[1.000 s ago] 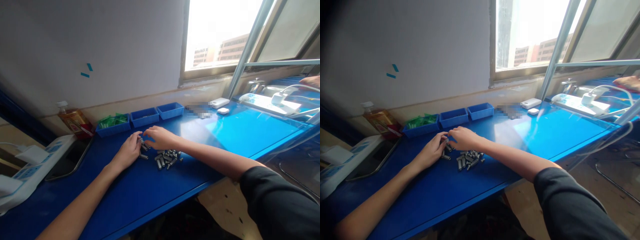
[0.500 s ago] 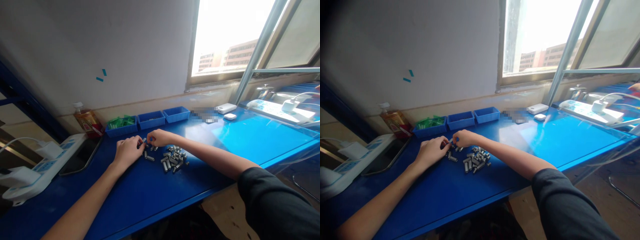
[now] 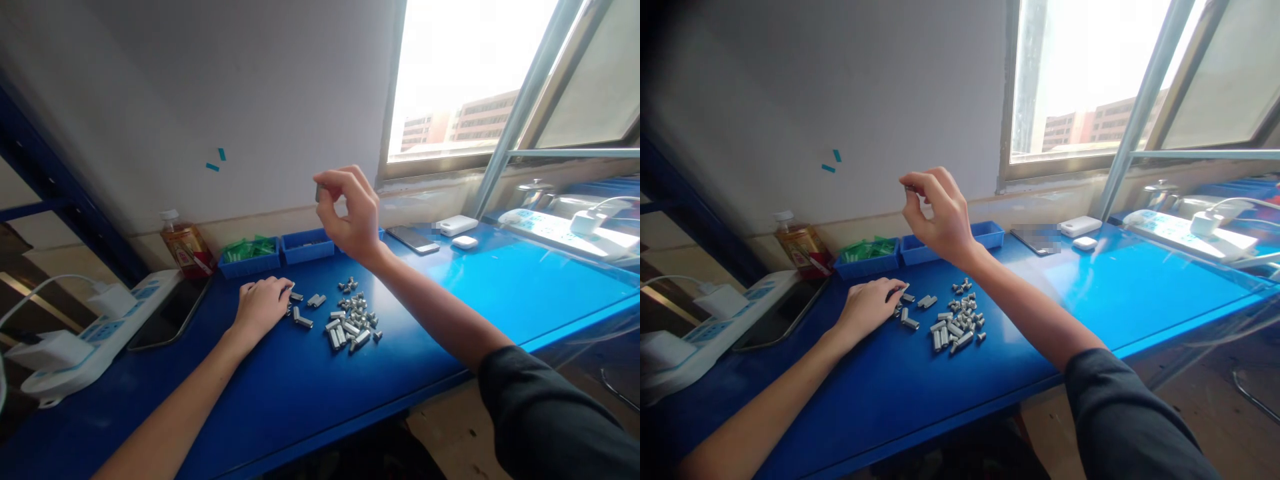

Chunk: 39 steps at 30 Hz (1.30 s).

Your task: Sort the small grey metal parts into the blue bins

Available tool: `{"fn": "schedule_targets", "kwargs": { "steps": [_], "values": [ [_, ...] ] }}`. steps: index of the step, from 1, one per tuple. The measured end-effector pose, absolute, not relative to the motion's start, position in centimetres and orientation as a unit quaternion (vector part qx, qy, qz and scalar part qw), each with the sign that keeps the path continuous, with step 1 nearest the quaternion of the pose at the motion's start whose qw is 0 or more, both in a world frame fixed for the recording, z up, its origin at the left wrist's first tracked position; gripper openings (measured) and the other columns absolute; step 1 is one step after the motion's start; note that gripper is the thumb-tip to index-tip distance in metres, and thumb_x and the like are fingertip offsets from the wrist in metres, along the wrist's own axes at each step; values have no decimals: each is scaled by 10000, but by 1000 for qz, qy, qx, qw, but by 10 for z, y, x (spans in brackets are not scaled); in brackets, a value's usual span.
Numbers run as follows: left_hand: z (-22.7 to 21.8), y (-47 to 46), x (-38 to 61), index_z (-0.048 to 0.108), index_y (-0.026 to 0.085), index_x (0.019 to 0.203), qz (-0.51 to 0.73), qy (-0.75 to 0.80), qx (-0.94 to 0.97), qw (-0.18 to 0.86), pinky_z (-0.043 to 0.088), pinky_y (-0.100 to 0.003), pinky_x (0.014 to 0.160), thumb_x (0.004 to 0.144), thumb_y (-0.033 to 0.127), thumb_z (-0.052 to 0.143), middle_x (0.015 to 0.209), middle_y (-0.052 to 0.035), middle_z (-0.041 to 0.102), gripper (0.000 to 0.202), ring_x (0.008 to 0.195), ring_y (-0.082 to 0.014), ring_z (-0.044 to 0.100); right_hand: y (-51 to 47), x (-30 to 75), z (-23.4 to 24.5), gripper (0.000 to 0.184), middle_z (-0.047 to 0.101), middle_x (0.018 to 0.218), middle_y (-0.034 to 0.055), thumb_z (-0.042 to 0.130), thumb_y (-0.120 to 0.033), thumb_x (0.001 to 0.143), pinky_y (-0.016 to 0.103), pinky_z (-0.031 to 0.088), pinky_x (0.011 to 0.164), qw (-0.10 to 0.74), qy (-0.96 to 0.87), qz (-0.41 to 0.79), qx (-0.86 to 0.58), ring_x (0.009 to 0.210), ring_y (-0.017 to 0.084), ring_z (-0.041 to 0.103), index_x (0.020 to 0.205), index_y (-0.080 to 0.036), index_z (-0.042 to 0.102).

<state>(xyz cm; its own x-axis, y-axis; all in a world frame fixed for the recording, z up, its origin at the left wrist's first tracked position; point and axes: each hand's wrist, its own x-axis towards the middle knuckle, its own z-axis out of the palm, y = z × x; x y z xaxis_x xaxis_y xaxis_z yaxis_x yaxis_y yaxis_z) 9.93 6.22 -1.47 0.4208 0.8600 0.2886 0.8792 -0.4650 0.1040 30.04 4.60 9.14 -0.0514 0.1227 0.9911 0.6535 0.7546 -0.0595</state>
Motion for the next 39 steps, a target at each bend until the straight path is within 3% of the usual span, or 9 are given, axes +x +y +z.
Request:
{"fn": "schedule_targets", "kwargs": {
  "steps": [7, 10, 14, 21, 24, 27, 31, 34, 39],
  "values": [
    [-6, 70, 101, 667, 251, 900, -125, -608, -784, -6, 428, -431, 761, 794, 523, 508, 895, -78, 725, 332, 833, -309, 651, 79, 314, 79, 271, 527, 1034, 100, 390, -177, 921, 433, 447, 905, 590, -692, -224, -349, 1022, 212, 512, 1129, -191, 563],
    [-6, 78, 105, 685, 253, 833, -96, -622, -777, -22, 430, -460, 781, 760, 460, 548, 905, -79, 727, 259, 871, -331, 649, 95, 309, 38, 270, 544, 1074, 159, 544, -193, 848, 464, 432, 913, 384, -775, -156, -478, 1043, 265, 506, 1102, -118, 599],
    [-8, 87, 100, 681, 232, 836, -148, -560, -809, -98, 460, -380, 773, 772, 451, 541, 895, -67, 735, 267, 883, -287, 661, 89, 291, -9, 388, 594, 1066, 125, 606, -233, 830, 350, 446, 860, 180, -904, -28, -387, 983, 223, 565, 1204, -135, 567],
    [0, 91, 80, 639, 146, 1059, -342, -447, -790, -245, 481, -340, 818, 792, 578, 521, 961, -92, 707, 521, 902, -239, 645, 70, 278, 8, 236, 629, 860, 84, 453, -277, 940, 279, 429, 734, 309, -877, -132, -343, 799, 173, 582, 996, -134, 632],
    [1, 86, 77, 576, 185, 1201, -316, -437, -818, -200, 466, -363, 858, 813, 495, 541, 982, -69, 691, 498, 917, -227, 635, 66, 286, 36, 247, 621, 816, 72, 435, -310, 947, 285, 431, 734, 445, -808, -203, -327, 759, 162, 563, 981, -146, 616],
    [-5, 79, 83, 637, 283, 1124, -219, -408, -881, -95, 404, -418, 949, 809, 428, 569, 1099, -40, 671, 354, 1049, -259, 582, 71, 298, 60, 265, 619, 835, 69, 392, -298, 962, 294, 440, 758, 531, -716, -237, -386, 782, 160, 563, 1041, -156, 601],
    [-15, 74, 97, 691, 262, 900, -137, -413, -899, -45, 402, -424, 932, 841, 364, 521, 1009, -42, 692, 206, 996, -260, 590, 93, 305, 57, 205, 651, 894, 116, 535, -291, 888, 325, 441, 756, 356, -721, -178, -567, 868, 224, 597, 971, -147, 655],
    [-16, 79, 99, 663, 223, 889, -185, -443, -874, -76, 442, -373, 859, 858, 377, 489, 944, -59, 700, 234, 933, -254, 615, 98, 294, 39, 240, 680, 903, 90, 641, -316, 813, 279, 442, 703, 156, -850, -16, -503, 836, 212, 623, 1001, -169, 670],
    [-9, 91, 80, 645, 164, 873, -318, -425, -813, -239, 466, -303, 753, 844, 562, 462, 883, -60, 695, 438, 836, -226, 626, 79, 265, 27, 218, 676, 934, 67, 517, -107, 836, 247, 425, 728, 229, -910, 16, -345, 846, 167, 613, 1001, -154, 652]
  ]
}}
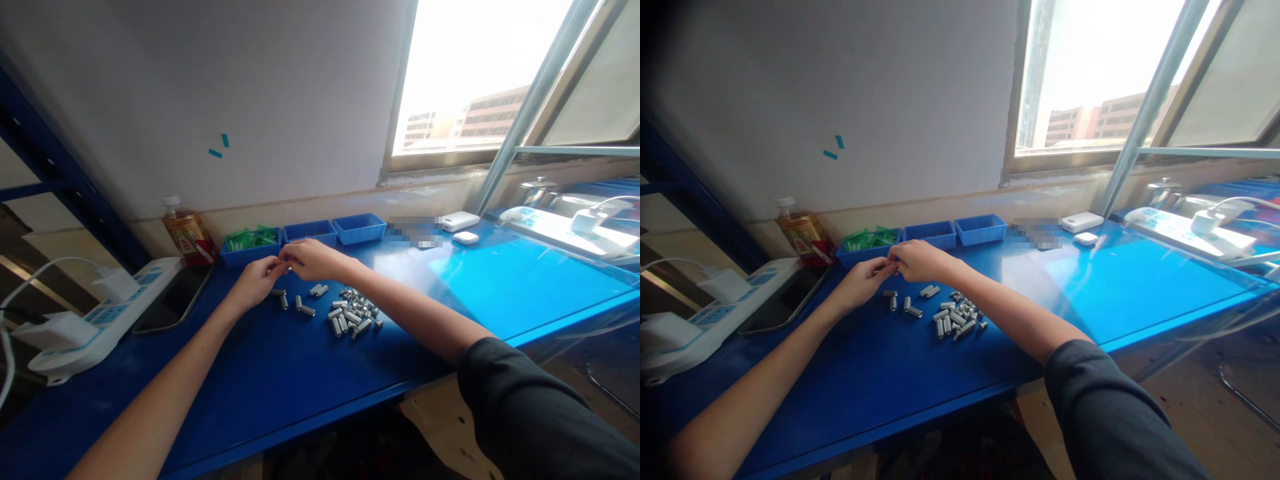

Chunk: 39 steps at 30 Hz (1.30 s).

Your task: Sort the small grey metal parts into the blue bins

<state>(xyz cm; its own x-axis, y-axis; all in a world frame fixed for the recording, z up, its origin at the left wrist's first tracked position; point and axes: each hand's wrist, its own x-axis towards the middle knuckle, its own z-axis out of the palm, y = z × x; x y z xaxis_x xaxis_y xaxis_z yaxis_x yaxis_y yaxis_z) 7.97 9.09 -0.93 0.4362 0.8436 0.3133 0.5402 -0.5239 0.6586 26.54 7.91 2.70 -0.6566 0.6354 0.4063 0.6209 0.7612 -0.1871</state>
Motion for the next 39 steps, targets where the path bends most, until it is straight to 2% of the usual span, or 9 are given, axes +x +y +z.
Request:
{"fn": "schedule_targets", "kwargs": {
  "steps": [8, 12, 15, 17, 19, 22, 24, 29, 39],
  "values": [
    [9, 81, 76, 613, 139, 1063, 456, 403, 715, 344, 483, -328, 830, 790, 682, 499, 922, -82, 683, 618, 914, -216, 621, 63, 260, 33, 177, 629, 881, 61, 498, -111, 846, 249, 462, 734, 435, -852, -89, -277, 793, 137, 579, 978, -136, 613],
    [19, 71, 66, 449, 204, 1325, 337, 414, 790, 300, 438, -407, 963, 836, 690, 406, 1192, -118, 616, 691, 1135, -265, 557, 44, 273, 75, 181, 617, 901, 60, 453, -265, 937, 285, 486, 778, 584, -752, -181, -245, 785, 130, 569, 1036, -174, 575],
    [14, 63, 59, 308, 269, 1442, 172, 430, 862, 205, 299, -510, 1080, 792, 710, 464, 1472, -126, 375, 801, 1352, -339, 333, 43, 293, 103, 277, 598, 960, 73, 370, -360, 978, 337, 480, 827, 654, -667, -223, -279, 836, 149, 574, 1122, -202, 546],
    [5, 55, 63, 206, 291, 1485, 80, 429, 886, 159, 222, -558, 1105, 754, 739, 487, 1551, -121, 221, 902, 1413, -367, 186, 53, 308, 104, 340, 595, 993, 85, 337, -405, 983, 396, 460, 883, 616, -674, -221, -343, 932, 187, 576, 1164, -200, 539],
    [-5, 46, 74, 144, 301, 1499, 25, 410, 901, 140, 175, -569, 1119, 751, 759, 462, 1573, -117, 146, 933, 1431, -361, 120, 63, 322, 88, 405, 607, 1022, 110, 395, -471, 953, 471, 431, 921, 499, -728, -195, -429, 1019, 250, 559, 1182, -173, 548],
    [-17, 32, 95, 135, 337, 1495, 9, 375, 917, 135, 122, -580, 1132, 792, 749, 404, 1574, -92, 152, 858, 1440, -328, 111, 64, 341, 46, 568, 601, 1127, 168, 503, -557, 875, 518, 419, 922, 288, -801, -97, -515, 1087, 323, 529, 1247, -128, 526],
    [-20, 28, 105, 188, 331, 1487, 28, 348, 927, 135, 138, -542, 1146, 845, 703, 368, 1561, -80, 212, 763, 1436, -294, 161, 56, 353, 18, 562, 584, 1176, 172, 471, -528, 902, 472, 431, 931, 231, -821, -21, -522, 1111, 306, 524, 1293, -125, 498],
    [-20, 30, 110, 486, 284, 1349, 68, 328, 936, 112, 251, -446, 1140, 912, 592, 364, 1500, -69, 360, 548, 1381, -270, 312, 38, 374, -11, 349, 618, 1091, 122, 404, -326, 959, 357, 454, 903, 186, -848, 50, -494, 1029, 232, 580, 1201, -160, 593],
    [-21, 38, 106, 502, 291, 1341, 77, 327, 934, 121, 329, -431, 1109, 917, 547, 405, 1477, -55, 399, 505, 1351, -268, 364, 59, 378, -20, 207, 689, 925, 65, 551, -88, 792, 222, 455, 707, 173, -838, 133, -500, 778, 157, 624, 883, -155, 725]
  ]
}}
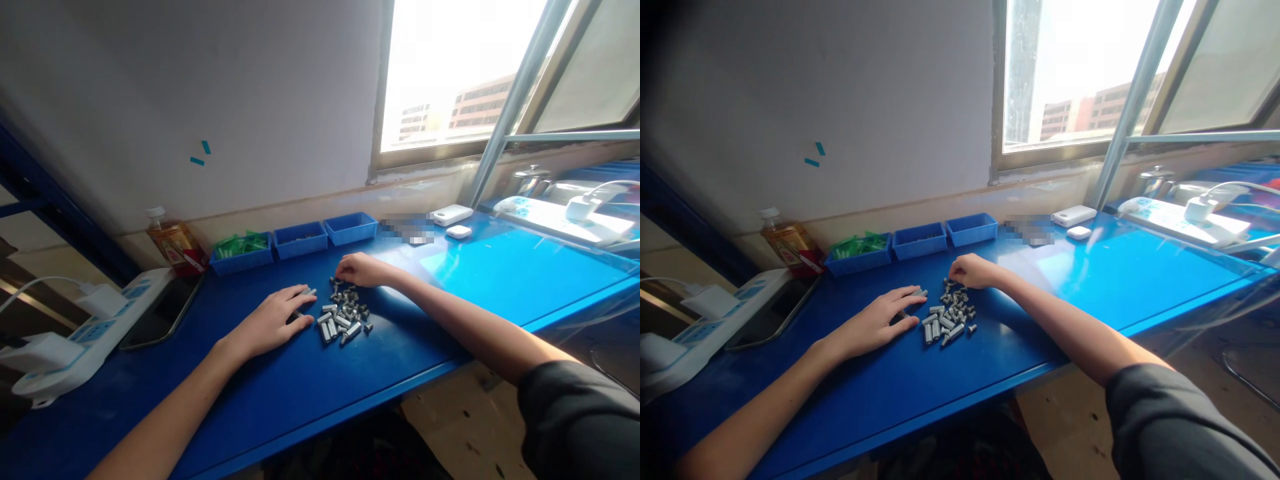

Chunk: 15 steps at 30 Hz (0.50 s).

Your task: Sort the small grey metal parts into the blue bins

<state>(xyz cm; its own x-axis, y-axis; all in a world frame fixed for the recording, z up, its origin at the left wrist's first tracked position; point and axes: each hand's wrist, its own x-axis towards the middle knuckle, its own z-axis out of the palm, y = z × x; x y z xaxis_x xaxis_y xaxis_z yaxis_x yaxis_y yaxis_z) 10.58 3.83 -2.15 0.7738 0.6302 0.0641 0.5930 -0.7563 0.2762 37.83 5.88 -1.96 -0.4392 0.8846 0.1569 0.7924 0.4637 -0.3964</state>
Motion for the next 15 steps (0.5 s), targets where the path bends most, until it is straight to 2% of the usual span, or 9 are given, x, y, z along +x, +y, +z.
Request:
{"fn": "schedule_targets", "kwargs": {
  "steps": [5, 8, 11, 15],
  "values": [
    [-22, 39, 105, 503, 318, 1334, 73, 337, 929, 133, 358, -434, 1090, 907, 567, 405, 1482, -40, 389, 504, 1350, -273, 363, 57, 367, -24, 217, 714, 875, 52, 535, -84, 788, 207, 439, 673, 192, -819, 149, -520, 772, 152, 636, 859, -149, 729],
    [-22, 40, 105, 502, 324, 1330, 68, 337, 930, 130, 334, -448, 1103, 911, 566, 397, 1481, -37, 388, 496, 1353, -269, 356, 54, 365, -21, 186, 702, 875, 65, 562, -178, 826, 221, 435, 670, 205, -834, 126, -497, 753, 152, 622, 903, -147, 729],
    [-24, 41, 105, 500, 327, 1330, 70, 337, 930, 128, 313, -458, 1112, 911, 568, 394, 1482, -39, 387, 495, 1354, -266, 354, 51, 367, -16, 203, 687, 909, 74, 626, -256, 805, 223, 438, 653, 191, -851, 138, -470, 734, 148, 611, 950, -151, 724],
    [-25, 42, 105, 501, 346, 1323, 70, 339, 930, 124, 260, -508, 1124, 909, 572, 394, 1476, -33, 398, 483, 1360, -278, 341, 49, 369, -12, 165, 706, 885, 59, 596, -173, 795, 214, 440, 663, 172, -839, 192, -479, 751, 152, 625, 885, -147, 732]
  ]
}}
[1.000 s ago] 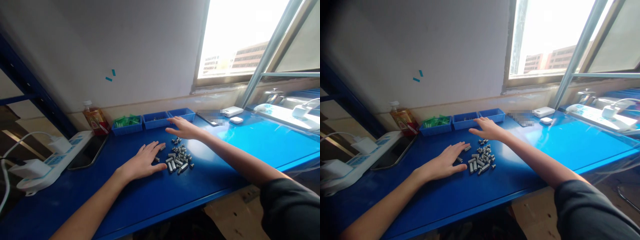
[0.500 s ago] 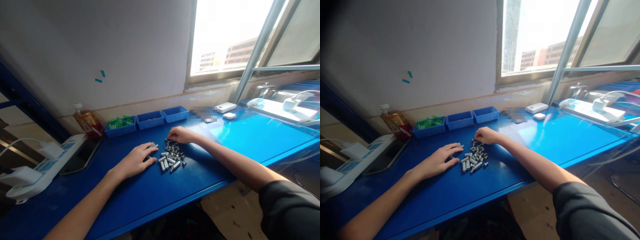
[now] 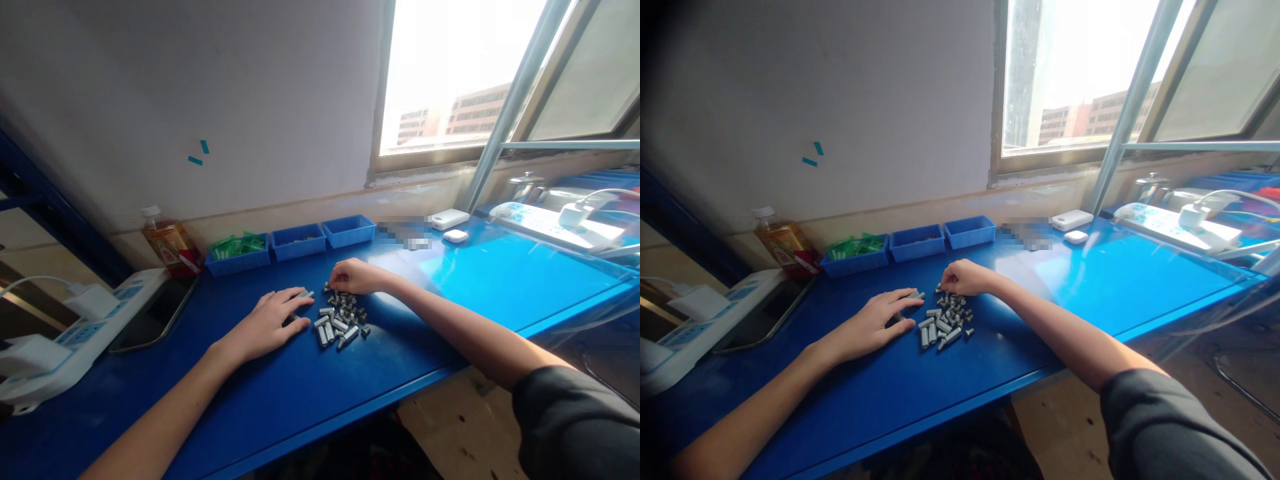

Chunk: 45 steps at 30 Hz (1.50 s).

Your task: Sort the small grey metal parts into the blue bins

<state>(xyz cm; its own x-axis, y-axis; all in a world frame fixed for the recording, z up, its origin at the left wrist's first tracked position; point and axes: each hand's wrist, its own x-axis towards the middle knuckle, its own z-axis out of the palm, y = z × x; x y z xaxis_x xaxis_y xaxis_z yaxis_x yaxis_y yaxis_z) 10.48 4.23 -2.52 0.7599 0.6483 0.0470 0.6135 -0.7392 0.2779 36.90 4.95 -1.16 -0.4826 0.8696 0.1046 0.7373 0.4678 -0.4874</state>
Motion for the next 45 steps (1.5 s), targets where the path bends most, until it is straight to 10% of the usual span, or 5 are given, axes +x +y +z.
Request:
{"fn": "schedule_targets", "kwargs": {
  "steps": [15, 24, 30, 36, 45],
  "values": [
    [-23, 42, 105, 498, 362, 1320, 61, 349, 926, 128, 236, -523, 1122, 909, 577, 388, 1478, -30, 393, 476, 1359, -280, 339, 43, 367, -9, 121, 623, 806, 40, 624, -150, 759, 223, 417, 628, 128, -893, 84, -424, 666, 124, 541, 866, -136, 678],
    [-26, 44, 105, 497, 353, 1323, 62, 341, 930, 121, 240, -519, 1122, 913, 570, 384, 1474, -37, 397, 477, 1356, -278, 343, 53, 394, 69, 235, 579, 790, 18, 468, -336, 918, 318, 451, 774, 534, -681, -231, -444, 758, 157, 556, 1082, -193, 556],
    [-24, 42, 107, 482, 359, 1330, 51, 346, 929, 123, 221, -544, 1122, 919, 573, 362, 1479, -36, 390, 478, 1366, -273, 331, 73, 389, 58, 360, 645, 884, 72, 621, -373, 817, 346, 456, 759, 322, -702, -149, -617, 834, 228, 598, 1112, -170, 586],
    [-23, 41, 106, 490, 330, 1336, 54, 342, 931, 119, 206, -524, 1137, 921, 566, 363, 1475, -50, 397, 493, 1365, -273, 330, 65, 345, -8, 248, 644, 971, 71, 621, -283, 821, 256, 435, 741, 106, -894, 13, -435, 854, 189, 606, 1048, -193, 667],
    [-25, 42, 105, 489, 345, 1334, 70, 334, 932, 123, 213, -524, 1132, 922, 553, 379, 1473, -41, 403, 474, 1361, -270, 340, 66, 354, 9, 162, 598, 960, 80, 490, -192, 906, 302, 447, 849, 328, -873, -105, -346, 908, 174, 546, 956, -181, 644]
  ]
}}
